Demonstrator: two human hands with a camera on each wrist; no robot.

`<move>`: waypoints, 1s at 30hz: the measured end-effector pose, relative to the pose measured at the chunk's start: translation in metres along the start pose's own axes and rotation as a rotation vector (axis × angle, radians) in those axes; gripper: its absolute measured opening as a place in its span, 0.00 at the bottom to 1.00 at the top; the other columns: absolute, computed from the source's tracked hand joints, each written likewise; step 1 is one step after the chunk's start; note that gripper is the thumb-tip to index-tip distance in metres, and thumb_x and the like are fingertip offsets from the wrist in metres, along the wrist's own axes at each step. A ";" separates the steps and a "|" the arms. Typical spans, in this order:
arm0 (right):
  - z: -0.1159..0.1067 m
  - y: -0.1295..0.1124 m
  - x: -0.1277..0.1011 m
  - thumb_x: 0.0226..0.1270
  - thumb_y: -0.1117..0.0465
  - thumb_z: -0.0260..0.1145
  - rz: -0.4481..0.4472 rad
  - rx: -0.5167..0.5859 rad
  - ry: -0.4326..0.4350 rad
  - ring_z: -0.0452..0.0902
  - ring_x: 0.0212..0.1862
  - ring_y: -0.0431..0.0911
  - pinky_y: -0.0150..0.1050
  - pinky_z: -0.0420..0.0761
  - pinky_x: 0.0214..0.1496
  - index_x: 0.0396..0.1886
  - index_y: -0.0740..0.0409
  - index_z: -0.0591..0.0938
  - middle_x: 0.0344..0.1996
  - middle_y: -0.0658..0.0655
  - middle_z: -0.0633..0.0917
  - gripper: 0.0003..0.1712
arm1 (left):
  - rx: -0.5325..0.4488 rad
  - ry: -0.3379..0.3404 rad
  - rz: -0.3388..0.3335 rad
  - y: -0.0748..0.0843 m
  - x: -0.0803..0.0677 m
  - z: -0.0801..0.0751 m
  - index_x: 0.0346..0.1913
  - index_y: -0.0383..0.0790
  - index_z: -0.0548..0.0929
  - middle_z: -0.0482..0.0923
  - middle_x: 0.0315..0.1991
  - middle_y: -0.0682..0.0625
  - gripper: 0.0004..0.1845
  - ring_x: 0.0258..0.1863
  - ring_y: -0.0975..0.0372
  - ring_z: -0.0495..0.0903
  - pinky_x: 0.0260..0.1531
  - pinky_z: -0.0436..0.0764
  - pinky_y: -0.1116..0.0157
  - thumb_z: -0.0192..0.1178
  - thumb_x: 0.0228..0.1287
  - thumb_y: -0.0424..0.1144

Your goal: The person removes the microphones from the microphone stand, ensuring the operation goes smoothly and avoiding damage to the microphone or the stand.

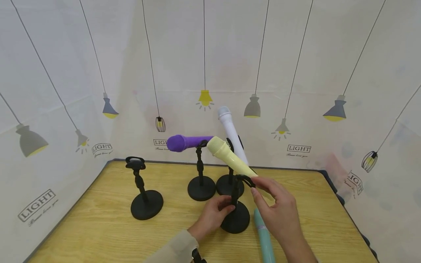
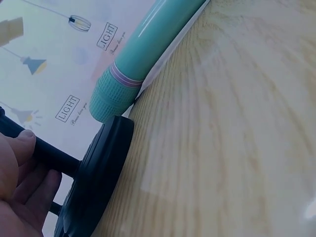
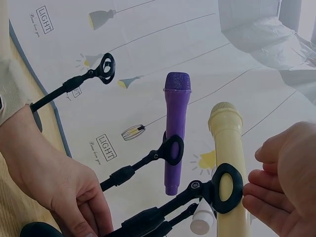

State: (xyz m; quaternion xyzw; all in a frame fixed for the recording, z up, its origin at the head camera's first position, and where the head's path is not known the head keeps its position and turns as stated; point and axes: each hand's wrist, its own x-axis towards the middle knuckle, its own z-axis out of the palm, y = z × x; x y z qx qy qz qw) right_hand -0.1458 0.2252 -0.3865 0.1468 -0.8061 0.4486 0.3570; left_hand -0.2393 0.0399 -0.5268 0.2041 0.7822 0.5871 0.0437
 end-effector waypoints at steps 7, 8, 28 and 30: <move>-0.001 -0.002 -0.004 0.63 0.81 0.74 -0.032 0.005 -0.017 0.85 0.54 0.23 0.18 0.80 0.58 0.54 0.62 0.90 0.51 0.43 0.90 0.21 | 0.017 -0.014 0.038 -0.002 -0.002 -0.005 0.62 0.37 0.87 0.90 0.57 0.44 0.16 0.56 0.58 0.89 0.55 0.87 0.67 0.68 0.76 0.36; -0.001 -0.003 -0.004 0.63 0.80 0.74 -0.030 0.002 -0.024 0.85 0.54 0.23 0.18 0.80 0.58 0.54 0.63 0.90 0.51 0.44 0.91 0.21 | 0.018 -0.017 0.037 -0.002 -0.004 -0.006 0.62 0.37 0.87 0.90 0.57 0.45 0.16 0.56 0.58 0.89 0.55 0.87 0.67 0.68 0.76 0.36; -0.001 -0.019 -0.002 0.63 0.82 0.73 -0.087 0.062 -0.071 0.86 0.56 0.27 0.21 0.82 0.60 0.56 0.62 0.90 0.52 0.48 0.92 0.23 | -0.007 -0.076 -0.010 0.000 -0.031 -0.017 0.59 0.49 0.89 0.91 0.55 0.56 0.13 0.54 0.69 0.87 0.55 0.85 0.70 0.69 0.76 0.38; 0.001 -0.020 -0.001 0.63 0.81 0.74 -0.089 0.060 -0.067 0.86 0.56 0.27 0.20 0.81 0.60 0.55 0.62 0.90 0.51 0.50 0.92 0.23 | -0.011 -0.074 -0.014 0.001 -0.035 -0.018 0.59 0.48 0.90 0.91 0.55 0.55 0.13 0.53 0.69 0.88 0.55 0.85 0.70 0.69 0.76 0.38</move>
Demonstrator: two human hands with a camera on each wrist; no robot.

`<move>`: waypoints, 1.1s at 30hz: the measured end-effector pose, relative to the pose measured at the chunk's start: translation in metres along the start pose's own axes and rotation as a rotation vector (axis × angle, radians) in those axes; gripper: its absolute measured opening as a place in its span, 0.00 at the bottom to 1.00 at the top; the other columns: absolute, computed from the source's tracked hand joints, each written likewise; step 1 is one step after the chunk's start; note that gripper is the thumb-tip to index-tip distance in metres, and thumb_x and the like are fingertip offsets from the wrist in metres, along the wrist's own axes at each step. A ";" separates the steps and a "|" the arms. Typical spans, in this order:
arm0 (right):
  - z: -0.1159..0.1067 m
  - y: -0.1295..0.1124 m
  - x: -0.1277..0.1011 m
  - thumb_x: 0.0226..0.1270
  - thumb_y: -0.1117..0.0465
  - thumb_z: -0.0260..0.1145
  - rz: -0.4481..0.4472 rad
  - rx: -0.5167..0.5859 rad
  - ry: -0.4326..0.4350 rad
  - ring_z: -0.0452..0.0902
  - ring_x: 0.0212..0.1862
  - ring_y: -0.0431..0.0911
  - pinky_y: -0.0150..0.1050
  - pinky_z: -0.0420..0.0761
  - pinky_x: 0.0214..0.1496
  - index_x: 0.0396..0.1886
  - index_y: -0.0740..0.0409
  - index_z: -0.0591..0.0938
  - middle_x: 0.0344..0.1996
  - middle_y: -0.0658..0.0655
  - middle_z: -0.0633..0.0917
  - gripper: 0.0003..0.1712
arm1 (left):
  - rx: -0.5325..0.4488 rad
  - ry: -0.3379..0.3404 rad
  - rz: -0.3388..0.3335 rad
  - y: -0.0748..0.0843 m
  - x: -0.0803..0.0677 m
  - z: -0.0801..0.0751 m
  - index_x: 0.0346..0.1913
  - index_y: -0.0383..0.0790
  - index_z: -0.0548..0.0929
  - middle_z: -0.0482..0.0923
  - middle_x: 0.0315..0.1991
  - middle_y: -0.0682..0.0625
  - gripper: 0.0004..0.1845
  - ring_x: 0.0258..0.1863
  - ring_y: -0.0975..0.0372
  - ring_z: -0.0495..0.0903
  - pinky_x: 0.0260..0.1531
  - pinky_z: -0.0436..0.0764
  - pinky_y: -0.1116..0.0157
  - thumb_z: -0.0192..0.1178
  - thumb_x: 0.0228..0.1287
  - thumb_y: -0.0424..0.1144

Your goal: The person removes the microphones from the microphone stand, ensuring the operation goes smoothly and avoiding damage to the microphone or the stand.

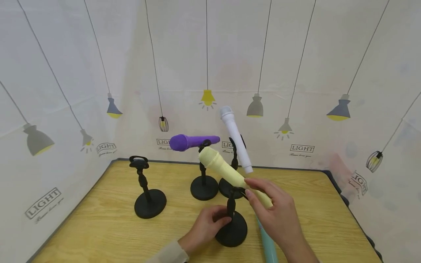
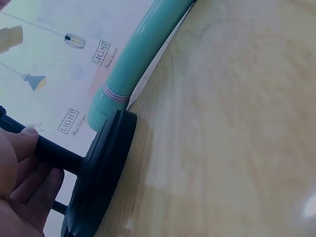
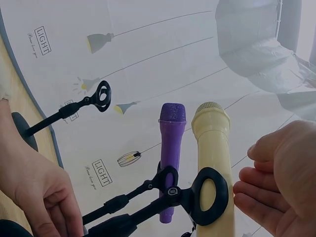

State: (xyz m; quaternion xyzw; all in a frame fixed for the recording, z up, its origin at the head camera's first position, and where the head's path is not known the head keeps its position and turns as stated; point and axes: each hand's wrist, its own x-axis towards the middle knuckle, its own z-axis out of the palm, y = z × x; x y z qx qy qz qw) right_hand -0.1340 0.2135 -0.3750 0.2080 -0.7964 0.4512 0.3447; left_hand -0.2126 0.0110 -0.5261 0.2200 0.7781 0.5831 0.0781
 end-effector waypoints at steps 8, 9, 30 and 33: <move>0.009 -0.003 0.009 0.60 0.81 0.75 -0.044 0.025 -0.008 0.86 0.55 0.28 0.19 0.81 0.60 0.53 0.64 0.90 0.51 0.46 0.92 0.22 | -0.011 -0.010 0.047 -0.002 -0.013 -0.005 0.57 0.47 0.90 0.92 0.54 0.54 0.12 0.52 0.70 0.88 0.54 0.86 0.70 0.69 0.75 0.37; 0.010 -0.004 0.010 0.60 0.81 0.76 -0.050 0.024 -0.016 0.87 0.54 0.28 0.20 0.81 0.59 0.53 0.63 0.90 0.50 0.48 0.93 0.22 | -0.009 -0.009 0.051 -0.002 -0.015 -0.006 0.57 0.47 0.90 0.92 0.53 0.54 0.11 0.51 0.70 0.88 0.54 0.86 0.70 0.69 0.75 0.38; 0.032 -0.020 0.029 0.56 0.72 0.83 -0.208 -0.018 -0.199 0.88 0.48 0.42 0.25 0.83 0.53 0.56 0.54 0.89 0.49 0.51 0.93 0.27 | -0.019 0.014 0.005 0.004 -0.050 -0.022 0.55 0.48 0.91 0.92 0.51 0.53 0.10 0.49 0.69 0.89 0.51 0.86 0.71 0.71 0.74 0.38; 0.035 -0.022 0.030 0.56 0.71 0.83 -0.211 -0.023 -0.231 0.88 0.48 0.42 0.27 0.84 0.52 0.57 0.54 0.89 0.51 0.51 0.92 0.27 | -0.046 0.022 -0.022 0.005 -0.054 -0.022 0.54 0.48 0.91 0.92 0.51 0.53 0.11 0.49 0.69 0.89 0.51 0.86 0.71 0.72 0.73 0.38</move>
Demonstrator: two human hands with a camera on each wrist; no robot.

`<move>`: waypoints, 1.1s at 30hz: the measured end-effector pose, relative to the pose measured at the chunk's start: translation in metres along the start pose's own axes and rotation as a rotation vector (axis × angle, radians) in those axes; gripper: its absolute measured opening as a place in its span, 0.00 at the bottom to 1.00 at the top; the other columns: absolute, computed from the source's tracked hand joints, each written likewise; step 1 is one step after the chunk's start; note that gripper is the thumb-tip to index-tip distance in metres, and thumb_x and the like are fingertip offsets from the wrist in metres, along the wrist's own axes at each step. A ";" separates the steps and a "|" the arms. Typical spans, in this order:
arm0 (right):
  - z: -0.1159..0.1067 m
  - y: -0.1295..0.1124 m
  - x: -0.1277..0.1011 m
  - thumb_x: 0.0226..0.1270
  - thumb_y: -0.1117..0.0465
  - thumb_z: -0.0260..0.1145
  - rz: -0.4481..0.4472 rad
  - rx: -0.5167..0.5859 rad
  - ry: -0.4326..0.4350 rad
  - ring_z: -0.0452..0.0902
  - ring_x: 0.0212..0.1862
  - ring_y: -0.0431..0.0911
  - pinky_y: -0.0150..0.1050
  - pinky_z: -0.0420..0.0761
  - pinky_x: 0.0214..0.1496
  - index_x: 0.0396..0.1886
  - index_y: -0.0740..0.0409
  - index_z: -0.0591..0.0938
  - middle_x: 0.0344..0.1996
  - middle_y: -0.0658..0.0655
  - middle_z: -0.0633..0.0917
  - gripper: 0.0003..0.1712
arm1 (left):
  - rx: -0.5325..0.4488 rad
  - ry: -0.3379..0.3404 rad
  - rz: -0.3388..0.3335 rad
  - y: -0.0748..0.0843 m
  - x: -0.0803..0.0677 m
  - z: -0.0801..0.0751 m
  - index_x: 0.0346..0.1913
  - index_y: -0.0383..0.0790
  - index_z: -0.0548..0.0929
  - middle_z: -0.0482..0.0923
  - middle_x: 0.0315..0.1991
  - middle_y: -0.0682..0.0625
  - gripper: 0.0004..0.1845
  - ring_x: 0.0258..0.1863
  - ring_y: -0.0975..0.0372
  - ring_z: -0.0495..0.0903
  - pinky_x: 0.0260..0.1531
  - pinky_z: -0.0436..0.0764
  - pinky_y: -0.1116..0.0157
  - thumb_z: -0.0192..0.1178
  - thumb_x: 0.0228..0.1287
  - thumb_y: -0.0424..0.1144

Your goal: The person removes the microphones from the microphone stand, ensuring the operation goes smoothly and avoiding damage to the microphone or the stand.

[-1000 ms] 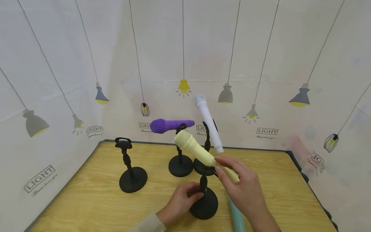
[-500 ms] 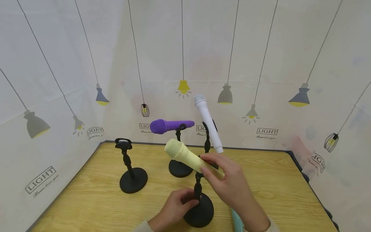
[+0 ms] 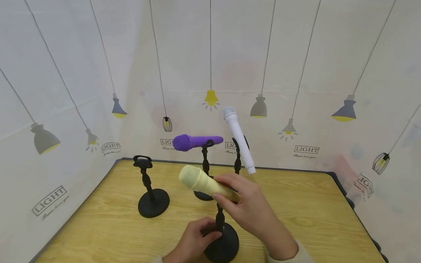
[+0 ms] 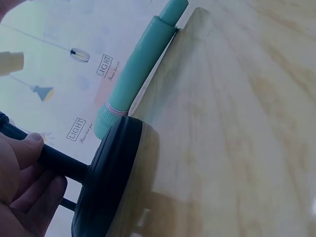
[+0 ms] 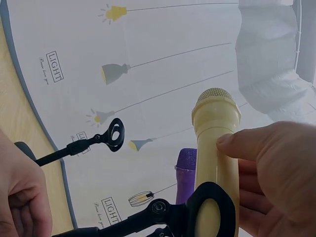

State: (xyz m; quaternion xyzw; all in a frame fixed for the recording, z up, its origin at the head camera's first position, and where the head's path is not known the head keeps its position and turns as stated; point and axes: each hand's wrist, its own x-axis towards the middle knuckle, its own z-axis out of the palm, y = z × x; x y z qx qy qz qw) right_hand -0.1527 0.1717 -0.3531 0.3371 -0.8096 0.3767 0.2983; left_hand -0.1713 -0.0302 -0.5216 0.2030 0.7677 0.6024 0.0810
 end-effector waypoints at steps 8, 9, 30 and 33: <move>0.004 -0.004 0.000 0.57 0.69 0.84 0.007 0.009 -0.058 0.86 0.45 0.39 0.32 0.86 0.47 0.56 0.52 0.88 0.51 0.50 0.92 0.27 | 0.001 0.047 -0.015 0.000 -0.006 0.003 0.52 0.48 0.92 0.93 0.49 0.54 0.10 0.47 0.70 0.89 0.48 0.86 0.71 0.73 0.71 0.35; 0.004 -0.004 0.000 0.57 0.69 0.84 0.008 0.007 -0.061 0.86 0.45 0.39 0.33 0.86 0.47 0.57 0.52 0.88 0.51 0.50 0.92 0.27 | 0.002 0.053 -0.017 0.000 -0.006 0.003 0.52 0.48 0.92 0.93 0.48 0.55 0.10 0.46 0.70 0.89 0.48 0.86 0.71 0.73 0.71 0.35; 0.010 -0.007 0.002 0.58 0.70 0.83 0.028 -0.016 -0.070 0.85 0.45 0.38 0.36 0.87 0.44 0.56 0.55 0.89 0.50 0.50 0.92 0.25 | -0.068 -0.017 0.007 0.002 0.001 0.001 0.48 0.41 0.90 0.93 0.46 0.51 0.05 0.47 0.69 0.90 0.53 0.85 0.71 0.70 0.73 0.35; 0.010 -0.008 0.002 0.57 0.70 0.83 0.021 -0.010 -0.061 0.86 0.45 0.38 0.35 0.88 0.45 0.55 0.56 0.89 0.50 0.50 0.92 0.25 | -0.100 -0.019 -0.011 0.002 0.002 0.003 0.46 0.41 0.90 0.93 0.45 0.51 0.03 0.46 0.69 0.90 0.53 0.86 0.71 0.70 0.73 0.34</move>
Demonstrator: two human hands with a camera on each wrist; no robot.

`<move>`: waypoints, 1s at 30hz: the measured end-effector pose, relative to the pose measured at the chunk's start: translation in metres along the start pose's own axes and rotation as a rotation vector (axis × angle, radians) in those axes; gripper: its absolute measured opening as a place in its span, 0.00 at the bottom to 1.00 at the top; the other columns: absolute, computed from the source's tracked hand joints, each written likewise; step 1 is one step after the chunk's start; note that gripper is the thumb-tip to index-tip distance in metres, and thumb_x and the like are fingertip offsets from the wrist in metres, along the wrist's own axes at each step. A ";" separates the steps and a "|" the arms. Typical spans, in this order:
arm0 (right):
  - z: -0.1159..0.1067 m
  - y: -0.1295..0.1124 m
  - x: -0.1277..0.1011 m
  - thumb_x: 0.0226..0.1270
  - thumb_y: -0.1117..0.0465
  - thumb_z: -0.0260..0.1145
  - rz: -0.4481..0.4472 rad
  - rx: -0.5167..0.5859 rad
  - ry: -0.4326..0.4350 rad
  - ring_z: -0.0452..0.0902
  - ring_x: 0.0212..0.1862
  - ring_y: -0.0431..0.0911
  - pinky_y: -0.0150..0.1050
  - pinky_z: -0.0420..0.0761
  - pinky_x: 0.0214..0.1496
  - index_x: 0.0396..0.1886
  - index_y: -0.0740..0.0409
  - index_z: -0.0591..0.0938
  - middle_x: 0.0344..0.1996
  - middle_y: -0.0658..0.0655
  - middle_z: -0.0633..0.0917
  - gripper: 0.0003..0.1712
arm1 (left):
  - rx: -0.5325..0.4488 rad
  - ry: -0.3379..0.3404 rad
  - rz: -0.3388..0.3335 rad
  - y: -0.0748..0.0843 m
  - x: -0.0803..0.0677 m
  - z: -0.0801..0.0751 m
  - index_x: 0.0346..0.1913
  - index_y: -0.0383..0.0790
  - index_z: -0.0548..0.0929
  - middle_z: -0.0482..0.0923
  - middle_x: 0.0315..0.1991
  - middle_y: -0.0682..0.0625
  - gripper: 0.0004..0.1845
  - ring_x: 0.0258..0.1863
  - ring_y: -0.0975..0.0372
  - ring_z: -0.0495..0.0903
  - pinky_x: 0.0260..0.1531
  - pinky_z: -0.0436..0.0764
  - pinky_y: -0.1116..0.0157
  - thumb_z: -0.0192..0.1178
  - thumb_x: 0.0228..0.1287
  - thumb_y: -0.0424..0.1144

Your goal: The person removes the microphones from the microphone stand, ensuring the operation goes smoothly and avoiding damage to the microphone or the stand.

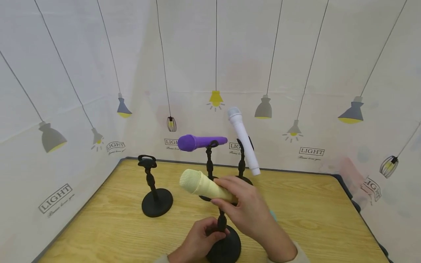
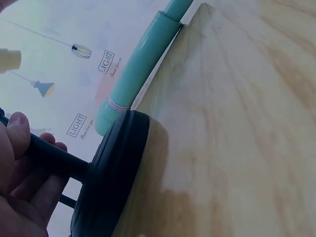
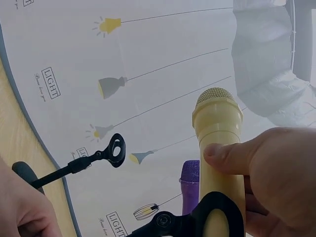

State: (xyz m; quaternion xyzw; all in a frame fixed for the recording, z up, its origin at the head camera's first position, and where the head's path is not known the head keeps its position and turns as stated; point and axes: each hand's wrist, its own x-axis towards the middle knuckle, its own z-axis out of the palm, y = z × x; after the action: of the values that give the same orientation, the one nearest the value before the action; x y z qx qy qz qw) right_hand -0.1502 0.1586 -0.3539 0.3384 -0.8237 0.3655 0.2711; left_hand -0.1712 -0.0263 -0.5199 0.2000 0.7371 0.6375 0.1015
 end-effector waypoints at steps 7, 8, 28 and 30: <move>-0.001 -0.002 0.003 0.56 0.70 0.84 -0.021 -0.011 0.007 0.88 0.48 0.41 0.36 0.89 0.49 0.55 0.56 0.90 0.50 0.50 0.92 0.25 | -0.013 -0.003 -0.003 0.004 0.002 -0.001 0.43 0.38 0.89 0.93 0.43 0.48 0.02 0.43 0.70 0.89 0.50 0.85 0.72 0.70 0.72 0.30; -0.001 -0.003 0.004 0.56 0.69 0.84 -0.025 -0.013 0.007 0.88 0.48 0.42 0.37 0.89 0.49 0.55 0.56 0.90 0.51 0.51 0.92 0.25 | -0.014 -0.002 0.000 0.004 0.002 -0.001 0.43 0.38 0.89 0.93 0.42 0.47 0.02 0.42 0.70 0.89 0.50 0.85 0.72 0.70 0.72 0.30; 0.006 -0.014 0.031 0.56 0.68 0.85 -0.078 0.076 -0.022 0.90 0.48 0.46 0.37 0.89 0.47 0.55 0.57 0.91 0.49 0.53 0.93 0.25 | -0.012 -0.018 0.050 -0.001 0.002 -0.001 0.43 0.37 0.90 0.93 0.43 0.45 0.02 0.43 0.71 0.89 0.51 0.85 0.73 0.71 0.71 0.32; 0.006 -0.016 0.035 0.58 0.67 0.85 -0.071 0.104 -0.039 0.90 0.48 0.45 0.37 0.90 0.47 0.55 0.56 0.91 0.50 0.53 0.93 0.24 | -0.009 -0.019 0.052 -0.001 0.002 -0.001 0.43 0.36 0.90 0.93 0.42 0.46 0.02 0.43 0.71 0.89 0.51 0.85 0.72 0.71 0.72 0.32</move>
State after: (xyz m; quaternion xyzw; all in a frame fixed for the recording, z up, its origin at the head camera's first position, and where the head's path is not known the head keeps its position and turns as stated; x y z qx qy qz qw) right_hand -0.1613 0.1332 -0.3263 0.3881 -0.7961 0.3913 0.2498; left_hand -0.1738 -0.0262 -0.5208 0.2248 0.7276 0.6415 0.0927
